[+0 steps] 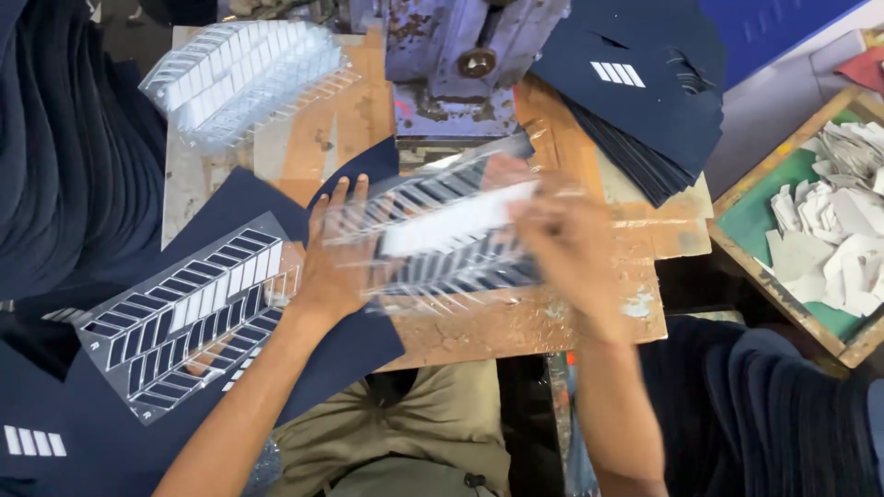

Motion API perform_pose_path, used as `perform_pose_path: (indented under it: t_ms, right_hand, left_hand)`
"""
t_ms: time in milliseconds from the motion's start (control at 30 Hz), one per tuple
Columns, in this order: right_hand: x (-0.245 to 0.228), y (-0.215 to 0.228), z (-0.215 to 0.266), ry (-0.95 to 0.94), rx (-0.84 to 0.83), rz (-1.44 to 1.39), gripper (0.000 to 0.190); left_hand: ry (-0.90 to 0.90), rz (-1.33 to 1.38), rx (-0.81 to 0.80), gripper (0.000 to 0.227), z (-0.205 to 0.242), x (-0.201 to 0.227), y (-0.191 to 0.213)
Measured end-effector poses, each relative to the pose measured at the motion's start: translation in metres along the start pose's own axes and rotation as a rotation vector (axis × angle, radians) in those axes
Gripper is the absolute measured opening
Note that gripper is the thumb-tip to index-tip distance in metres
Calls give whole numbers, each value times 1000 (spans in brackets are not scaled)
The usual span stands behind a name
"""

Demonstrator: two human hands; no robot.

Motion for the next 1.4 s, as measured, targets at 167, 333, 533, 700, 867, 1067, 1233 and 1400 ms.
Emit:
perform_pose_path:
  t_ms: [167,333,533,700,867,1067,1233,1400]
  right_hand:
    - [137,-47,-37,-294,-229,-142,29]
    - [166,-16,-96,-105,78,-165,22]
    - [149,-25,-92,-63,79,0,18]
    - [154,-27,-88,-146,68,-86,24]
    - [155,-24,-87,-118,89,-38,25]
    - [153,-26,-89,-53,90,-68,35]
    - [145,-25,-87,-46,118,-9,36]
    - [153,-26,-88,-37,113,-67,37]
  left_hand:
    - [-4,47,33,91,-7,-2,7]
    - [317,598,44,132,-21,-26,26]
    - [251,439,51,77,-15,-22,32]
    - [224,445,61,70,-18,-21,31]
    - [258,423,38,72,-16,-19,30]
    - [242,414,37,74,-21,-18,32]
    - [300,406,11,75,-20,-19,33]
    - [244,400,25,74,-20,-18,28]
Point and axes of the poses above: each hand's wrist, its own z-axis away from the middle knuckle, its own y-axis out of the back of the hand, x = y × z, the point moved 7 cm from there along -z, towards the middle knuckle, and after that the axes turned 2 degrees about z, right-handed, at the moved point
